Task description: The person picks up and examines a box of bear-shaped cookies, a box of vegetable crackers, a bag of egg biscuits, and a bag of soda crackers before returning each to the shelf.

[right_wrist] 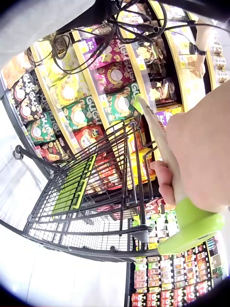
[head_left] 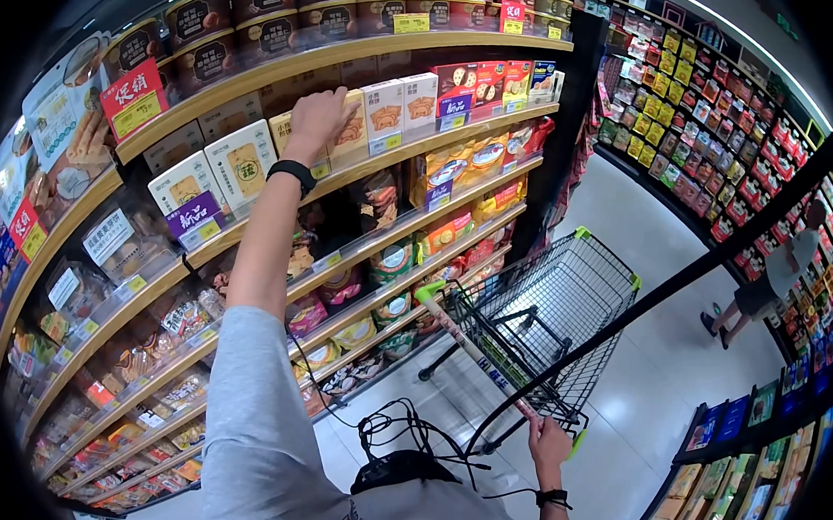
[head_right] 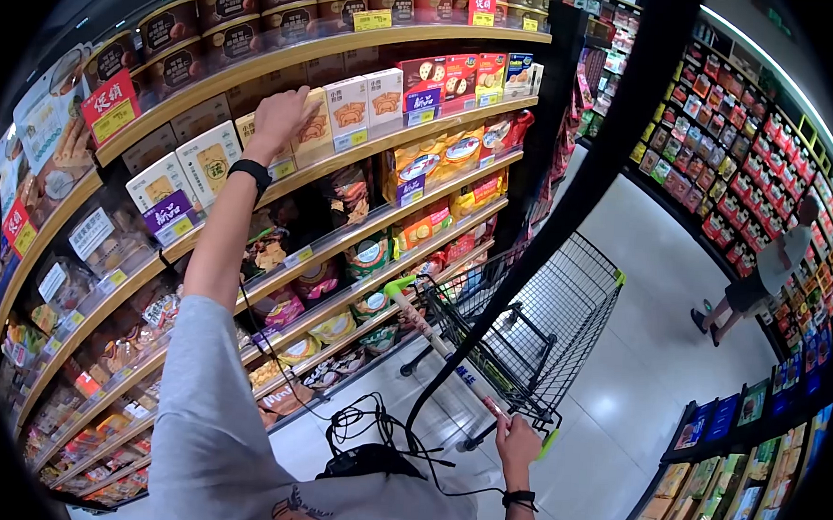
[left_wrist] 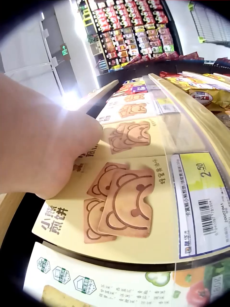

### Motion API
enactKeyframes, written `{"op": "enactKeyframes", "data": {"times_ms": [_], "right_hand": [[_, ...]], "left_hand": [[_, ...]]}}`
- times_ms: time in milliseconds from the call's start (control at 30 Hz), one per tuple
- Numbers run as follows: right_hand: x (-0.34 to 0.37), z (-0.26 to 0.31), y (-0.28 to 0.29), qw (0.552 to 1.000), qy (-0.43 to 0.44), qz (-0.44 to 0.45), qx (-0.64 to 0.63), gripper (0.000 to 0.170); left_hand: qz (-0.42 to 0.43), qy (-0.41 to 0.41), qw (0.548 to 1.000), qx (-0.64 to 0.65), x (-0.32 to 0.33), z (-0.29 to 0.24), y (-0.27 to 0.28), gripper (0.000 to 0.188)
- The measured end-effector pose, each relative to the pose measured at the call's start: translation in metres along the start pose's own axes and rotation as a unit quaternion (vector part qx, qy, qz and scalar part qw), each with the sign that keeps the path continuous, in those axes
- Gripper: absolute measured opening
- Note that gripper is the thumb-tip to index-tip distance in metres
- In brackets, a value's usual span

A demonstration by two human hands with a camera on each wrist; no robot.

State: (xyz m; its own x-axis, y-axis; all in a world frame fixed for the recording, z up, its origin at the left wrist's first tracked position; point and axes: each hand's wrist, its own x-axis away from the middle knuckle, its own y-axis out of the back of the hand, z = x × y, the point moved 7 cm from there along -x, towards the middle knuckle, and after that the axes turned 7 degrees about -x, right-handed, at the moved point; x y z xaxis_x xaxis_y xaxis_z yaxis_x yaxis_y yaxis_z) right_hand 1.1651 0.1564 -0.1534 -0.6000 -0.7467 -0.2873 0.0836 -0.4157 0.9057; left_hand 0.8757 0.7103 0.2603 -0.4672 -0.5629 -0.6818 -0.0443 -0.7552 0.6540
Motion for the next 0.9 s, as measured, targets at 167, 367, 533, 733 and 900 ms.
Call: {"op": "enactKeyframes", "data": {"times_ms": [167, 367, 533, 733, 900], "right_hand": [[0.000, -0.003, -0.001, 1.000, 0.009, -0.004, 0.010, 0.033], [0.001, -0.006, -0.002, 0.999, 0.012, -0.038, -0.004, 0.038], [0.000, -0.004, 0.000, 1.000, 0.010, -0.024, 0.008, 0.038], [0.002, -0.006, -0.004, 1.000, 0.014, -0.021, 0.016, 0.037], [0.001, -0.003, -0.002, 0.999, 0.011, -0.033, 0.002, 0.035]], "left_hand": [[-0.013, -0.002, 0.999, 0.030, 0.000, -0.003, 0.009, 0.037], [0.095, 0.067, 0.985, 0.127, -0.017, 0.006, 0.006, 0.044], [0.094, 0.118, 0.972, 0.180, -0.027, 0.008, 0.029, 0.036], [0.008, 0.070, 0.978, 0.195, -0.016, -0.005, 0.036, 0.034], [-0.135, -0.039, 0.972, 0.189, 0.006, -0.027, 0.097, 0.031]]}}
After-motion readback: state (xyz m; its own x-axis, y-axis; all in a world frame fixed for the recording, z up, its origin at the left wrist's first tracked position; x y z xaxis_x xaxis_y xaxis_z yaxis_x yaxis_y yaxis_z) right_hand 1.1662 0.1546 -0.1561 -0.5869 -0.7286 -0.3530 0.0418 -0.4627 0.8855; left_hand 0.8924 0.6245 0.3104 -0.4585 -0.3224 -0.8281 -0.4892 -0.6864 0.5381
